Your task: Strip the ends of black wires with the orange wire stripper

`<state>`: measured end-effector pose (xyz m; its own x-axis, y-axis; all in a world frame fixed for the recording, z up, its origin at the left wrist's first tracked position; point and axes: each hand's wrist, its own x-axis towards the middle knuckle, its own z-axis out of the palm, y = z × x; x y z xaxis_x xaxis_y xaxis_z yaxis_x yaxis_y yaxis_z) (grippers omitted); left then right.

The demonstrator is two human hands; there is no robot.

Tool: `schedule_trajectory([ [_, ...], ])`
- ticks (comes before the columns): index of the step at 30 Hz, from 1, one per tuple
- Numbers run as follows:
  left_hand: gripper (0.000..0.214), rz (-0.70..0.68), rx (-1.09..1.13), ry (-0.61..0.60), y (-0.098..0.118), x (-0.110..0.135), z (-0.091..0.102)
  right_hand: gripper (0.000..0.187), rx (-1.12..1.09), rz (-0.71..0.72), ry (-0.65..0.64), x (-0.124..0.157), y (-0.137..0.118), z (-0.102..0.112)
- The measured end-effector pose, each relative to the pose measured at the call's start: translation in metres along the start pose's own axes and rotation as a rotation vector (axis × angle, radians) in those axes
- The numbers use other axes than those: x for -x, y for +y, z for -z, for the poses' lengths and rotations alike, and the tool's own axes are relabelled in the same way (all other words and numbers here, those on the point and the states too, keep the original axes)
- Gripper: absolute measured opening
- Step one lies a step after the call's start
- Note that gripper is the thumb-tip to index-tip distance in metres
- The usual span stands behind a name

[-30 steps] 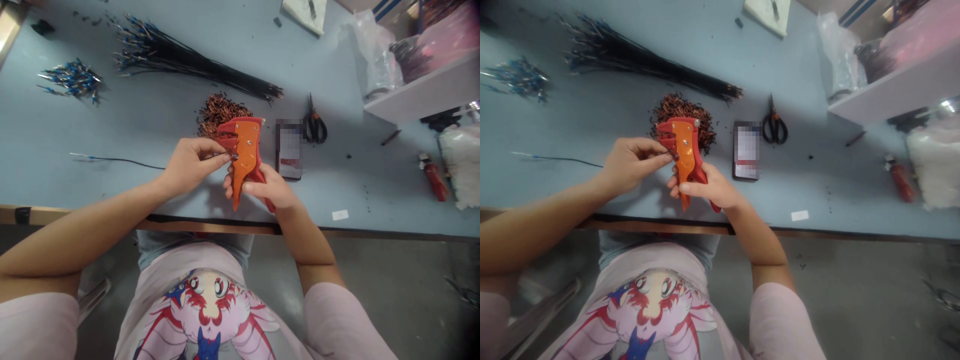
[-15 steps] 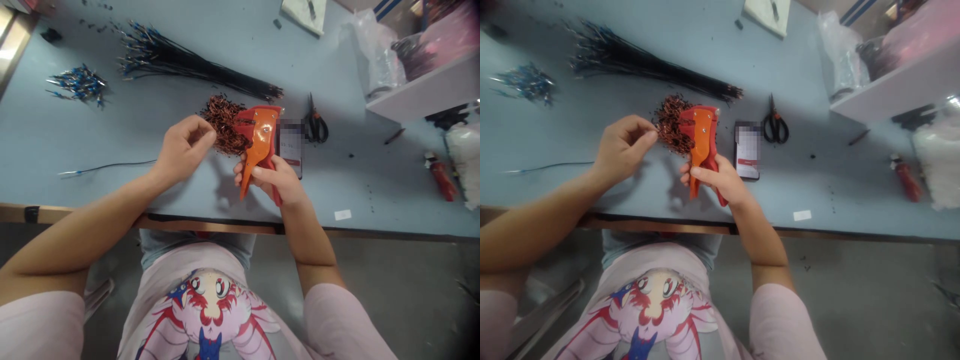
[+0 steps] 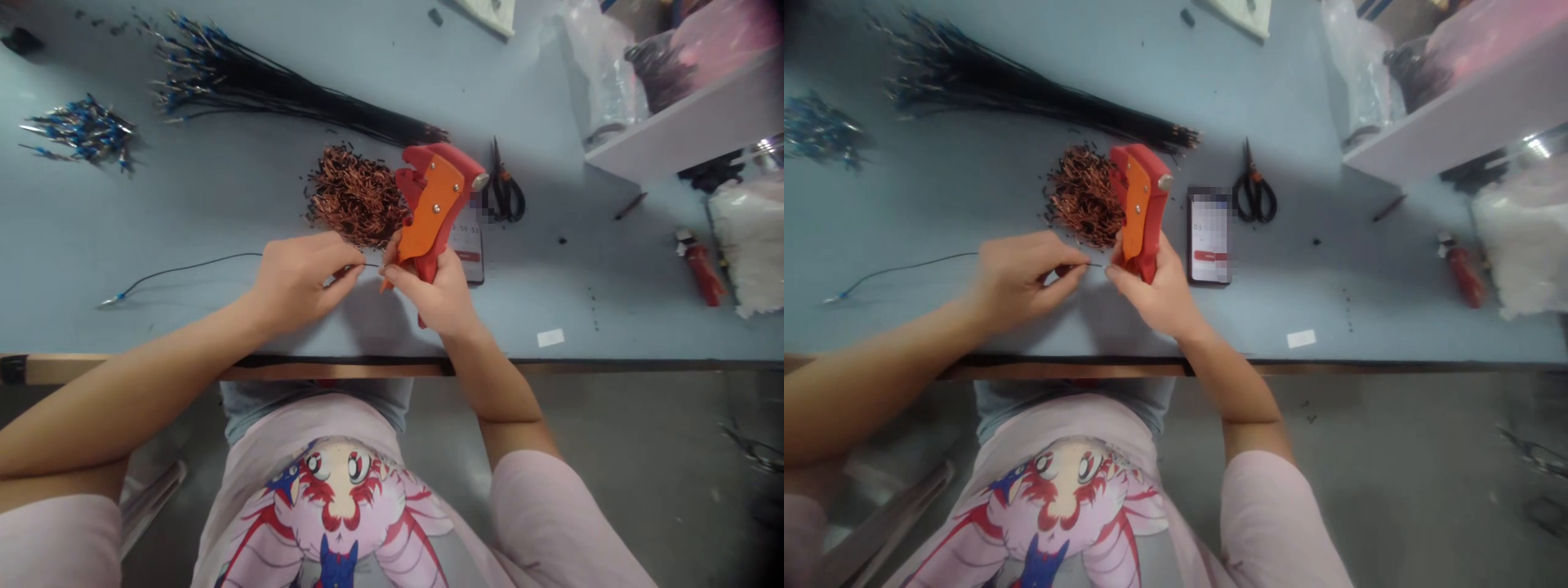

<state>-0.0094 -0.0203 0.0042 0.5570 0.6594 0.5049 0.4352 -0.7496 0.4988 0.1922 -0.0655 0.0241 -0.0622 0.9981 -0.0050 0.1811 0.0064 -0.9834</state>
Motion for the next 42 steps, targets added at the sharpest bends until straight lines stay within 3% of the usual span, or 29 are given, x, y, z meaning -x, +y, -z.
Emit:
schedule_trajectory([
  [4,0.013,-0.033,0.008,-0.011,0.002,0.000,-0.001,0.028,0.049,0.024,0.004,0.004,0.001,0.000],
  [7,0.011,-0.008,0.083,0.079,0.002,-0.002,0.001,0.031,0.018,-0.013,-0.027,0.006,0.000,0.001],
  [12,0.010,0.166,0.205,0.287,0.002,-0.006,0.007,0.041,-0.340,-0.265,-0.210,0.007,-0.004,0.002],
  [16,0.009,0.194,0.192,0.364,-0.001,-0.007,0.007,0.037,-0.518,-0.393,-0.313,0.007,-0.009,0.003],
  [20,0.011,0.179,0.157,0.375,-0.005,-0.008,0.006,0.034,-0.560,-0.412,-0.355,0.007,-0.010,0.006],
  [27,0.012,0.234,0.048,0.278,-0.005,-0.009,0.010,0.033,-0.515,-0.378,-0.361,0.008,-0.012,0.007],
  [33,0.007,0.073,0.017,0.374,-0.015,-0.009,0.004,0.032,-0.466,-0.332,-0.379,0.008,-0.013,0.006],
  [42,0.010,0.067,0.030,0.389,-0.012,-0.009,0.004,0.032,-0.430,-0.337,-0.381,0.009,-0.013,0.006],
])
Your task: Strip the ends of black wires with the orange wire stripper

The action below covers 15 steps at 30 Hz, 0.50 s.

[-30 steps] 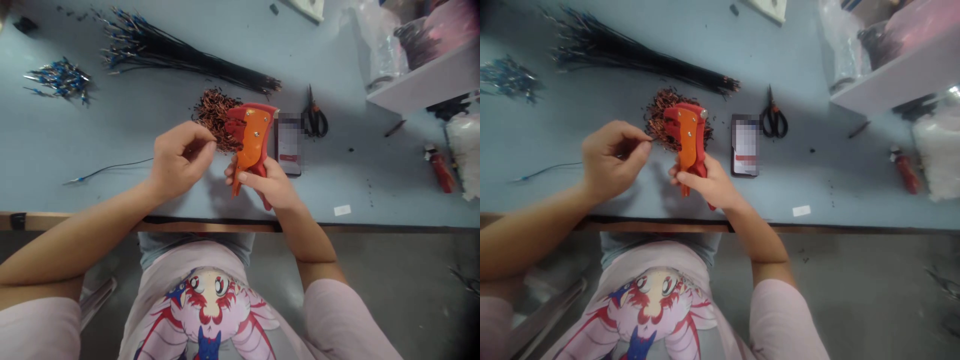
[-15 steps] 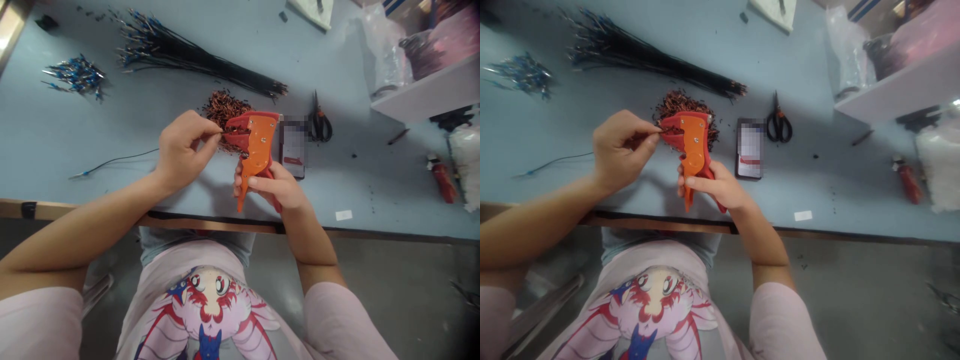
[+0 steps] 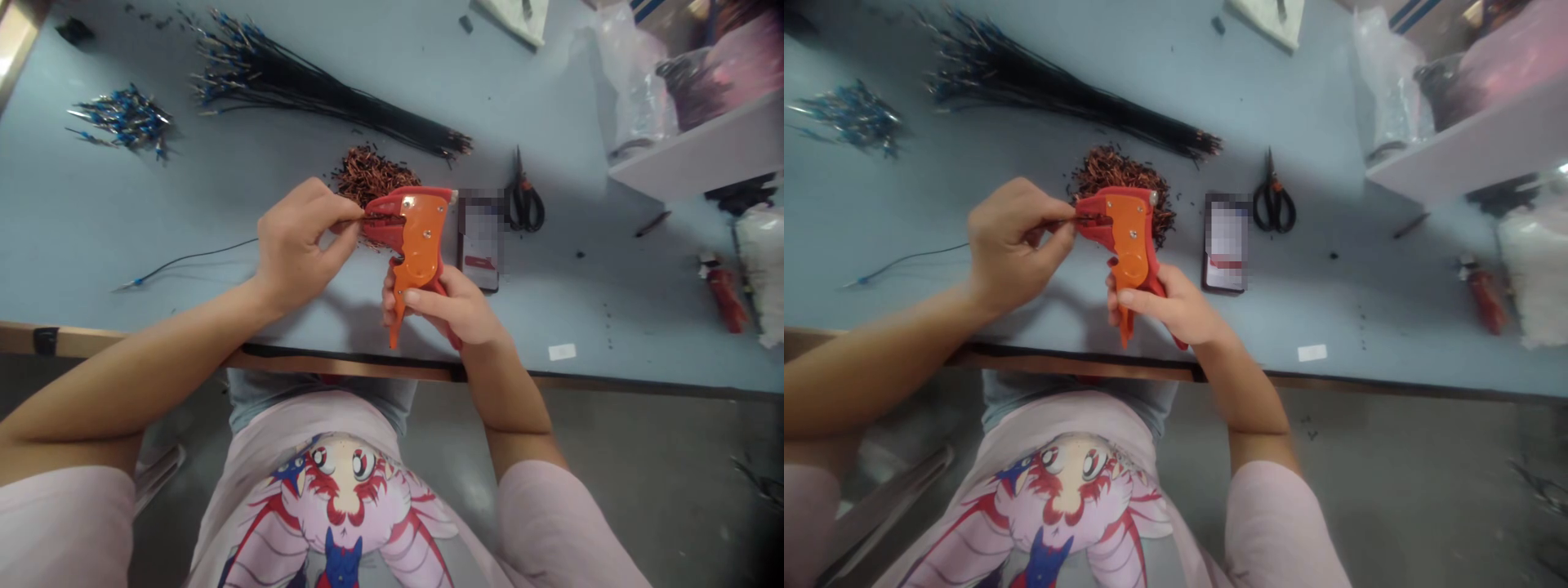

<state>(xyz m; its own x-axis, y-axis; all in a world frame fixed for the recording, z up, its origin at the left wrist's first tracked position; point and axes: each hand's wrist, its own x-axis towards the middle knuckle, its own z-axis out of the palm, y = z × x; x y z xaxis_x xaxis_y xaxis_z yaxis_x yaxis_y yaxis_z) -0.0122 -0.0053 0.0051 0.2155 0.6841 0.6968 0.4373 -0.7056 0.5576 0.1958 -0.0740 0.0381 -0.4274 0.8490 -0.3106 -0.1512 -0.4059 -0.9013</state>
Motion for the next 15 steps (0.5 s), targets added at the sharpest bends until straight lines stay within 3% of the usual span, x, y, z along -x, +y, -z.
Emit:
schedule_trajectory([
  [6,0.008,0.056,-0.043,-0.105,-0.0002,0.0007,0.0009,0.030,0.033,0.002,0.015,0.0002,0.0016,0.0006],
  [15,0.012,0.026,-0.029,-0.094,-0.0033,-0.0003,0.0002,0.036,0.064,-0.008,0.060,-0.0049,0.0052,-0.0038],
])
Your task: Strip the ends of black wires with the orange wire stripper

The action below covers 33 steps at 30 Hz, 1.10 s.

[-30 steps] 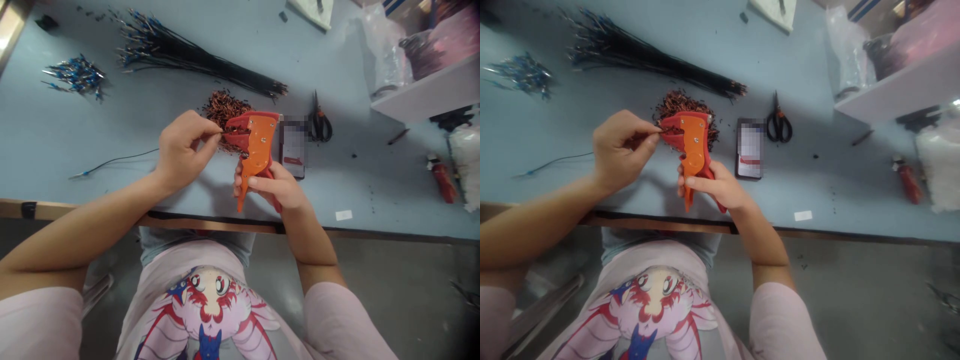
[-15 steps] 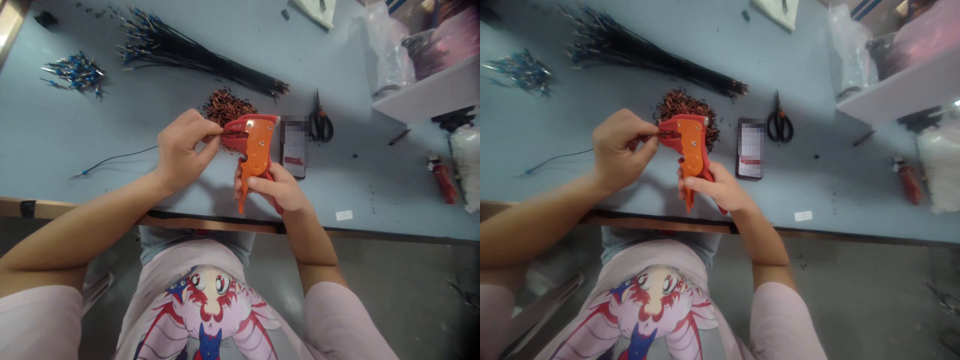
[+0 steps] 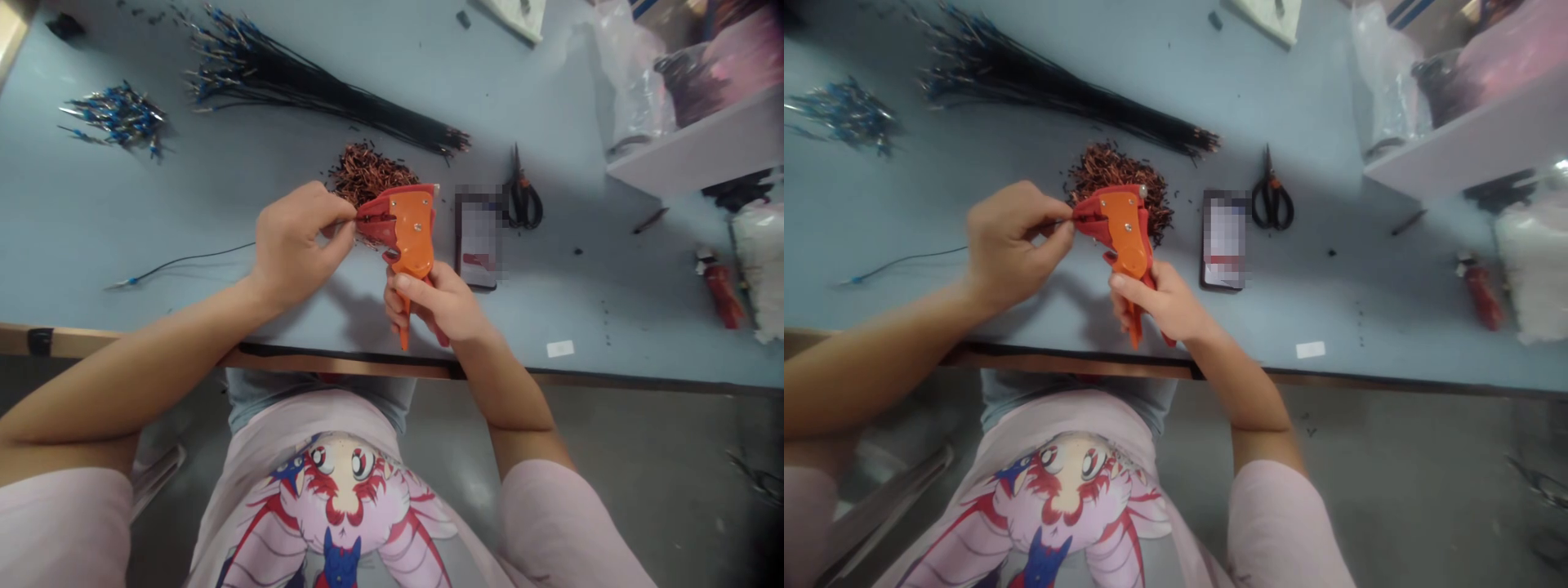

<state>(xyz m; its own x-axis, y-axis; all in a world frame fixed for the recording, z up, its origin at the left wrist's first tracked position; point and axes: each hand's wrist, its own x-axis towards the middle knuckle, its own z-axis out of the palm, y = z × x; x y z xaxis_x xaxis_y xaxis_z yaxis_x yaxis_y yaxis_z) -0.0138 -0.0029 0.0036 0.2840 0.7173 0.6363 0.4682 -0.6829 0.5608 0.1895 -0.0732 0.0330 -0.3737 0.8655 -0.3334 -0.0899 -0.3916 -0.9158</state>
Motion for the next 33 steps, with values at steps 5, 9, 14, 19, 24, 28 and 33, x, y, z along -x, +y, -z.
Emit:
schedule_trajectory([
  [5,0.013,0.030,-0.015,-0.021,0.000,0.001,-0.002,0.040,0.032,-0.003,-0.001,-0.001,0.002,0.000],
  [9,0.013,0.012,-0.006,0.003,0.002,0.001,-0.002,0.046,-0.014,-0.015,0.032,-0.002,0.001,0.000],
  [14,0.013,0.124,-0.066,-0.064,-0.002,-0.003,0.003,0.048,-0.057,-0.016,-0.016,-0.001,-0.005,0.010],
  [19,0.011,0.129,-0.102,0.110,-0.018,-0.011,0.008,0.054,0.083,0.109,0.162,0.007,-0.011,0.027],
  [24,0.011,0.101,-0.062,0.120,-0.016,-0.012,0.012,0.033,0.962,0.293,0.316,0.007,-0.005,0.014],
  [28,0.012,0.121,-0.043,0.058,-0.009,-0.009,0.010,0.039,1.373,0.305,0.179,-0.001,0.007,-0.004],
  [33,0.011,-0.029,-0.122,0.009,-0.010,-0.001,-0.001,0.034,1.237,0.425,0.189,-0.001,0.007,-0.001],
])
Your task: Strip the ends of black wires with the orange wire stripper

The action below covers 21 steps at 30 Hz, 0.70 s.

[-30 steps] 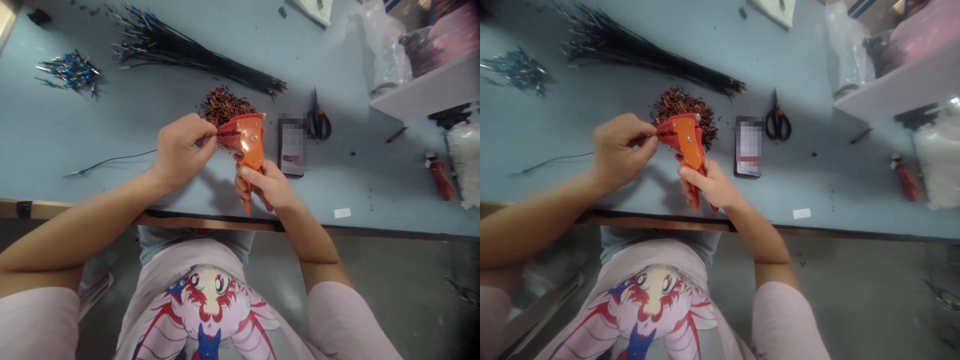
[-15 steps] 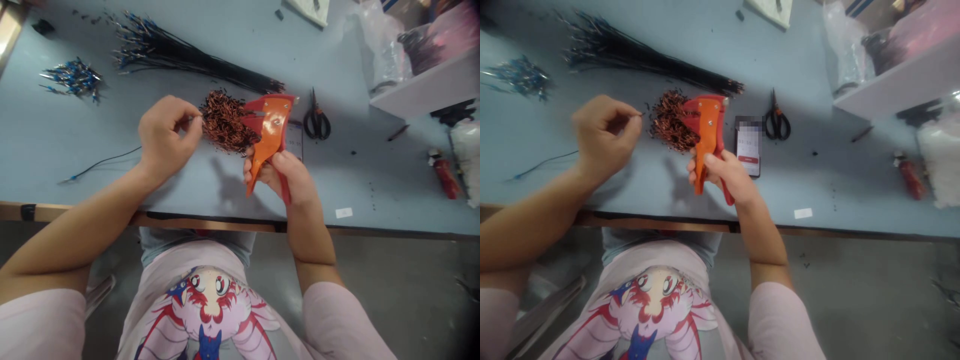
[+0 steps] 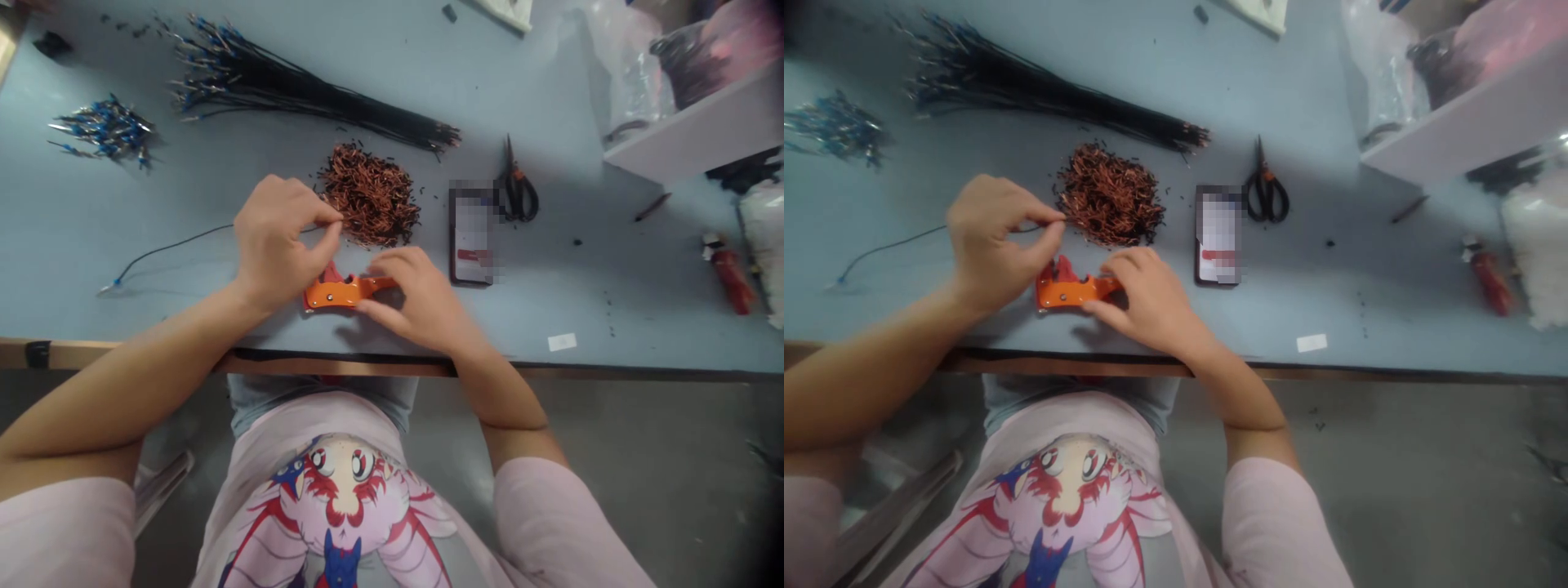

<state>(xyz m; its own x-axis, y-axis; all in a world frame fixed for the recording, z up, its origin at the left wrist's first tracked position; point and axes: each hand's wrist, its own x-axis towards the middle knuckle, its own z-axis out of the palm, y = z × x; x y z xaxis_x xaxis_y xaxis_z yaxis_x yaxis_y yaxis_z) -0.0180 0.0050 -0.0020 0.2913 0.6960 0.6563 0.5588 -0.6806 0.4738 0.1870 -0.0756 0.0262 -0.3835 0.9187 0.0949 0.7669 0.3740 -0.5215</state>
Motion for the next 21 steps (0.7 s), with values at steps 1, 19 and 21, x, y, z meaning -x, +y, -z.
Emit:
schedule_trajectory([
  [1,0.010,-0.062,-0.009,0.014,0.001,0.002,-0.002,0.032,-0.044,-0.021,0.086,0.000,0.002,0.002],
  [19,0.014,0.170,-0.215,0.034,-0.046,-0.018,0.007,0.016,0.032,-0.141,0.288,-0.003,0.032,0.010],
  [21,0.009,0.106,-0.198,-0.023,-0.037,-0.015,0.004,0.025,0.067,-0.115,0.319,-0.009,0.042,0.004],
])
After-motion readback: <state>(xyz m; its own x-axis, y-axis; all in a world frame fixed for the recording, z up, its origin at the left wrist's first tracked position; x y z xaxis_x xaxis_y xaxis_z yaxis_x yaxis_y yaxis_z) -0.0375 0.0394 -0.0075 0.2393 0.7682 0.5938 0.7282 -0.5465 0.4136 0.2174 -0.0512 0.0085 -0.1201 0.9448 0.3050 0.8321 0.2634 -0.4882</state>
